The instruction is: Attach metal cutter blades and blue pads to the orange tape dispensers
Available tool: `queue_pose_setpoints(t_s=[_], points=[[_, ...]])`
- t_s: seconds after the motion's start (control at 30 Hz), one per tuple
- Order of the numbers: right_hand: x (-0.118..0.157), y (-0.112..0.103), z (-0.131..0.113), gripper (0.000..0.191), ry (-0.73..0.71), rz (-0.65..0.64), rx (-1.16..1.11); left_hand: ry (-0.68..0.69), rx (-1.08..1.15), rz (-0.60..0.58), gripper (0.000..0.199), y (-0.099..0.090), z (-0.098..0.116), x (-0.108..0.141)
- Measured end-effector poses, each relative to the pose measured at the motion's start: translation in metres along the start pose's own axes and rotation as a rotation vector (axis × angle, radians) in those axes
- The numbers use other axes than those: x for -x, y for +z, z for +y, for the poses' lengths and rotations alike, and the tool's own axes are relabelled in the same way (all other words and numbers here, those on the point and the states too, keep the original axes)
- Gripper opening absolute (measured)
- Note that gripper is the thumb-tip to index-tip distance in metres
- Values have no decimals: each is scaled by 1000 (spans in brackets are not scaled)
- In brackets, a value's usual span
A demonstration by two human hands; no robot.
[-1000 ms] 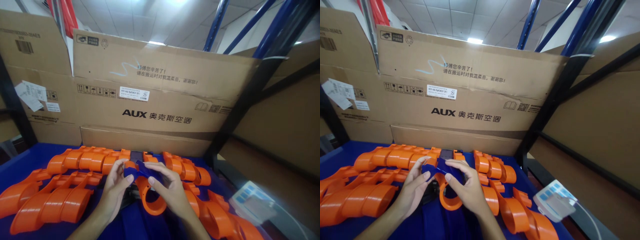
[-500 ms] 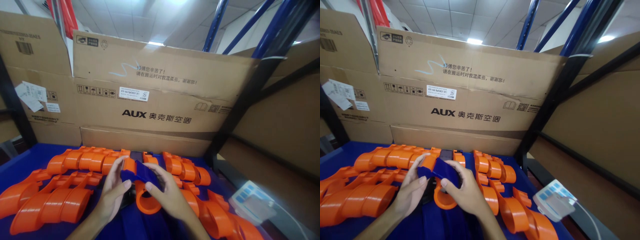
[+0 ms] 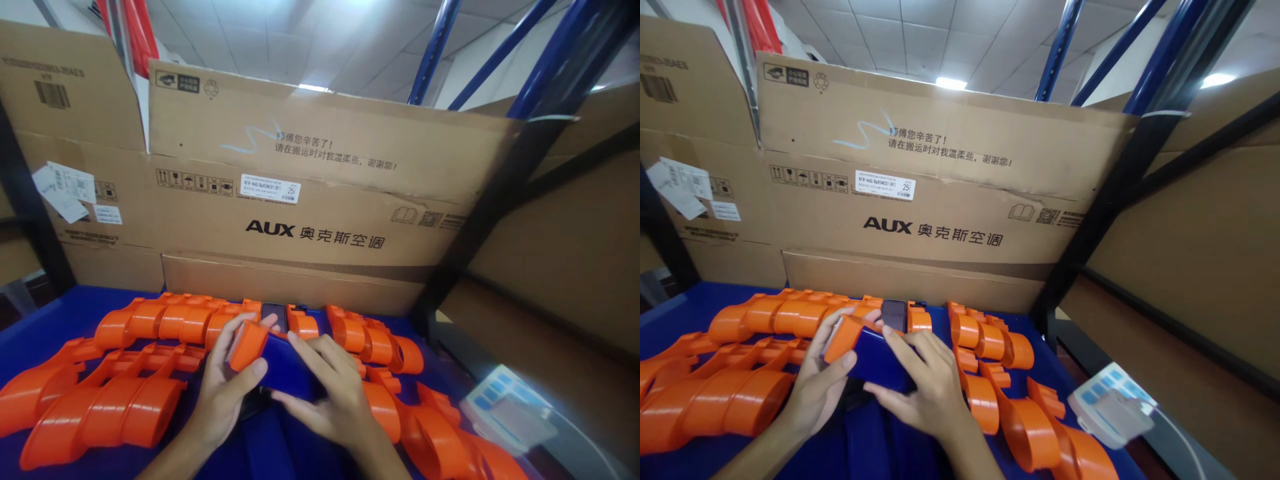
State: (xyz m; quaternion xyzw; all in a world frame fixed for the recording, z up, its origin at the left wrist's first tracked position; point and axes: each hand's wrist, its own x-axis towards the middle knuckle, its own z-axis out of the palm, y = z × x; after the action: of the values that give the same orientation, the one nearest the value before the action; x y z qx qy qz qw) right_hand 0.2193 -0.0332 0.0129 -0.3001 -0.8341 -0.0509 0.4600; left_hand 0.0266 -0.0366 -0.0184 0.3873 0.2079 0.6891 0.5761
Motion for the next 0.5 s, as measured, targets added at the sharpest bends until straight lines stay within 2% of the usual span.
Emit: queue_pose_setpoints(t_s=[0.17,0.5], points=[[0,2,2,70,-119,10,84,66,-52,6,48,1,2,-4],[0,3,3,73,-162,18,89,82,-115,10,47,-4,2,-1]])
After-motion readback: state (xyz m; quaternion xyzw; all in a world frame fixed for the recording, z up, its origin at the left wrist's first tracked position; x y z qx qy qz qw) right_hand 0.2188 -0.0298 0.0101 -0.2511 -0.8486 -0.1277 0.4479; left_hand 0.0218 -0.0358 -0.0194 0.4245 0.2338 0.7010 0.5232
